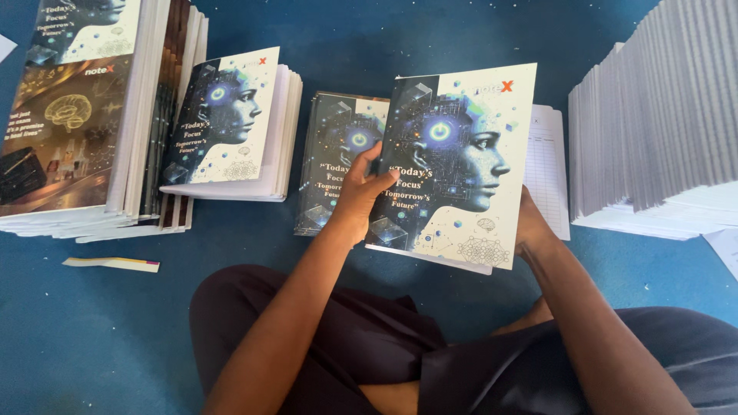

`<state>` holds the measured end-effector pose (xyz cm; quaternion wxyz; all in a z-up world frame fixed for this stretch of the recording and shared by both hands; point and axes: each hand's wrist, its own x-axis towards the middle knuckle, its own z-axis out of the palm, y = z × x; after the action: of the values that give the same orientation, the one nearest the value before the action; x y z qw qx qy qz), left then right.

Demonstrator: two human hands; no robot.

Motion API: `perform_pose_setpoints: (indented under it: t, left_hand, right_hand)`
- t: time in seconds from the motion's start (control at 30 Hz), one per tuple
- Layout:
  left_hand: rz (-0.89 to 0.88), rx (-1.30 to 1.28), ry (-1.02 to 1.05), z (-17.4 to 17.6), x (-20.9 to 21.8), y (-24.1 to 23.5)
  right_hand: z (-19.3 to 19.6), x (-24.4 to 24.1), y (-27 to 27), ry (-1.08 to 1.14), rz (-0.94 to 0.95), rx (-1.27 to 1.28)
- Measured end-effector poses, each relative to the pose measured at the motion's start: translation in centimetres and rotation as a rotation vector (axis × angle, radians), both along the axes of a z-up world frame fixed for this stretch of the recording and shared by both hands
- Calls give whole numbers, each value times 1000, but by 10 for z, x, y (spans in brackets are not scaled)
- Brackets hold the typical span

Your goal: The person inserts a stack of lined paper into a notebook cover, aligns the edges, and places the assembled notebook on a stack. The person repeats this process with multiple notebook covers and paper stacks.

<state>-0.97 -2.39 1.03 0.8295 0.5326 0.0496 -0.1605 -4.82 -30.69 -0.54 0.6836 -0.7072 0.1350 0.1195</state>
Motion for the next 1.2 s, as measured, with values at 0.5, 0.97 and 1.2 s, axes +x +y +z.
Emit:
perform_pose_setpoints:
  t: [0.5, 0.97, 1.2]
  left_hand:
    - [-141, -114, 89, 3, 3, 6]
    - [-111, -130, 85, 8, 0, 6]
    - [-95, -189, 71, 14, 5, 18]
  right_hand:
    - [7, 3, -2, 135, -161, 221]
    - [14, 2, -1, -17, -16, 207]
    - [34, -3, 11, -192, 18, -3]
